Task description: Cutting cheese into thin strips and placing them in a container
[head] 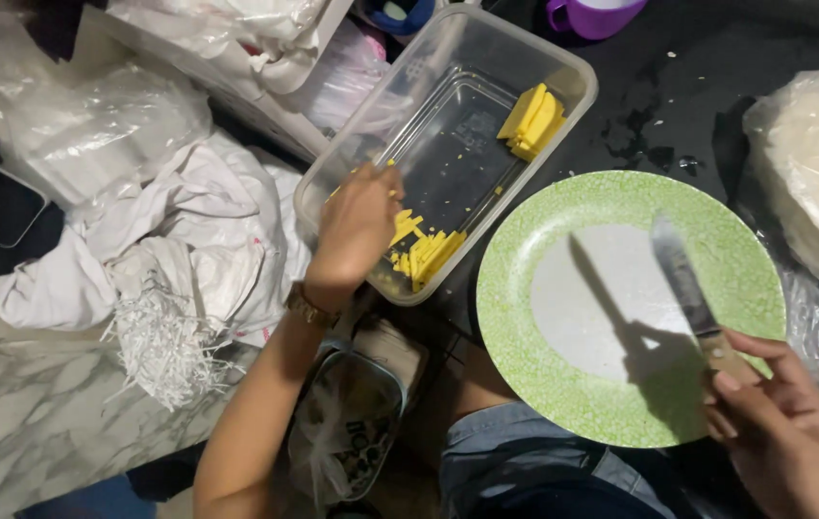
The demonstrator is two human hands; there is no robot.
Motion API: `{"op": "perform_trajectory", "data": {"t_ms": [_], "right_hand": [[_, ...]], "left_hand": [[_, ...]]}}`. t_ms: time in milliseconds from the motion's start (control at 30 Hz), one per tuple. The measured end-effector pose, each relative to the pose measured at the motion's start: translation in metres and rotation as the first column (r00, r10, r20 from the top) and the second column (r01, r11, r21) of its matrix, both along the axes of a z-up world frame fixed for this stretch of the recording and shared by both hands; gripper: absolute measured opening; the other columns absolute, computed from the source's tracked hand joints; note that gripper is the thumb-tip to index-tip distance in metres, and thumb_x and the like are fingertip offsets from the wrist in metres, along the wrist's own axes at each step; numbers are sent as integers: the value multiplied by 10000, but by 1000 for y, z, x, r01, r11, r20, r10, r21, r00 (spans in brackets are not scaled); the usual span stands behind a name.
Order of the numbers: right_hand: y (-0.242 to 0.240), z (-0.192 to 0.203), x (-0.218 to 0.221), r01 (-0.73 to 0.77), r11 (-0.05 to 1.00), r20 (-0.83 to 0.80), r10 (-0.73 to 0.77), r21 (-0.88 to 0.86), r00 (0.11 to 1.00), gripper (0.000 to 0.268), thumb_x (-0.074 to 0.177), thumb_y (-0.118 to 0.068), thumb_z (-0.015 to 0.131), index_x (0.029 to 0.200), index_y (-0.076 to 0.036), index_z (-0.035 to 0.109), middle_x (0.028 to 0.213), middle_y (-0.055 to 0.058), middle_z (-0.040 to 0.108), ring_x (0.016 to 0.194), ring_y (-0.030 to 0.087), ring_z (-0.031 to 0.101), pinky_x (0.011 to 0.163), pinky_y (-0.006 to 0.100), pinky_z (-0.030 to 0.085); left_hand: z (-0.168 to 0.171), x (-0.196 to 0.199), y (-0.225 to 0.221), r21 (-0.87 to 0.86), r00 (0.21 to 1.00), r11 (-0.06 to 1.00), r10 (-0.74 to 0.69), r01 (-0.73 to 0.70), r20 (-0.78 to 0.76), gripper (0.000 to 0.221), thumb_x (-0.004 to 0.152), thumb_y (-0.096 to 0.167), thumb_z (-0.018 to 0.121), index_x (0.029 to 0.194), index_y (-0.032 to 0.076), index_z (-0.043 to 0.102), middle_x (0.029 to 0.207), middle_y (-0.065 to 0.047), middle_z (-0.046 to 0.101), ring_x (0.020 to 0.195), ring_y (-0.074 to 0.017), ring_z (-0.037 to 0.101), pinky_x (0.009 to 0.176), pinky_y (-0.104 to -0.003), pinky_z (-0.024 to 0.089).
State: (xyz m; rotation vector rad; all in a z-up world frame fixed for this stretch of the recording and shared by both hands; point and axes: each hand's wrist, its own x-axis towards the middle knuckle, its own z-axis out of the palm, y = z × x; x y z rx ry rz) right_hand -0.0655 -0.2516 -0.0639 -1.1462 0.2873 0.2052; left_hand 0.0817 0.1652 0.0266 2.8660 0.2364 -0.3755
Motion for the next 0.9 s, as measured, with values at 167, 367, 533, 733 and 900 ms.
{"op": "perform_trajectory", "data": {"t_ms": [167,367,533,733,900], "right_hand": [[4,9,1,18,991,-123,-34,-131,992,419,968,-17,575,1384,-63,572,1011,129,605,792,158,517,716,226,377],[22,30,0,-22,982,-79,8,-187,997,389,933,6,600,1317,-55,603,918,101,574,601,138,369,525,263,280],[12,26,-7,-26,963,-103,-2,-269,995,384,912,20,617,1294,-19,613,1024,176,607,581,197,367,489,306,305],[0,22,-10,-53,959,-95,28,-277,995,401,921,16,628,1320,-27,627,961,149,608,620,184,425,537,299,355],[10,27,-8,-28,977,-121,2,-212,993,370,916,11,597,1284,-23,599,1272,195,697,974,193,571,678,280,374]], "left_hand": [[-2,3,-18,154,966,987,-91,55,242,382,949,96,611,1320,186,621,1317,-140,603,1250,-356,550,1050,-555,392],[-14,77,-89,-244,891,936,-129,255,435,245,981,290,641,1111,83,628,1114,-106,642,877,-283,686,718,-422,556],[-66,149,-101,-295,885,921,-97,253,455,380,877,343,796,1080,55,655,1054,-161,731,932,-369,722,780,-492,551],[-61,143,-101,-376,973,920,-20,108,230,225,901,142,771,1077,160,632,759,22,621,677,-165,629,556,-372,481],[-53,151,-87,-516,981,852,164,-88,104,268,963,6,635,1170,169,682,709,70,609,554,-49,545,437,-179,456]]}}
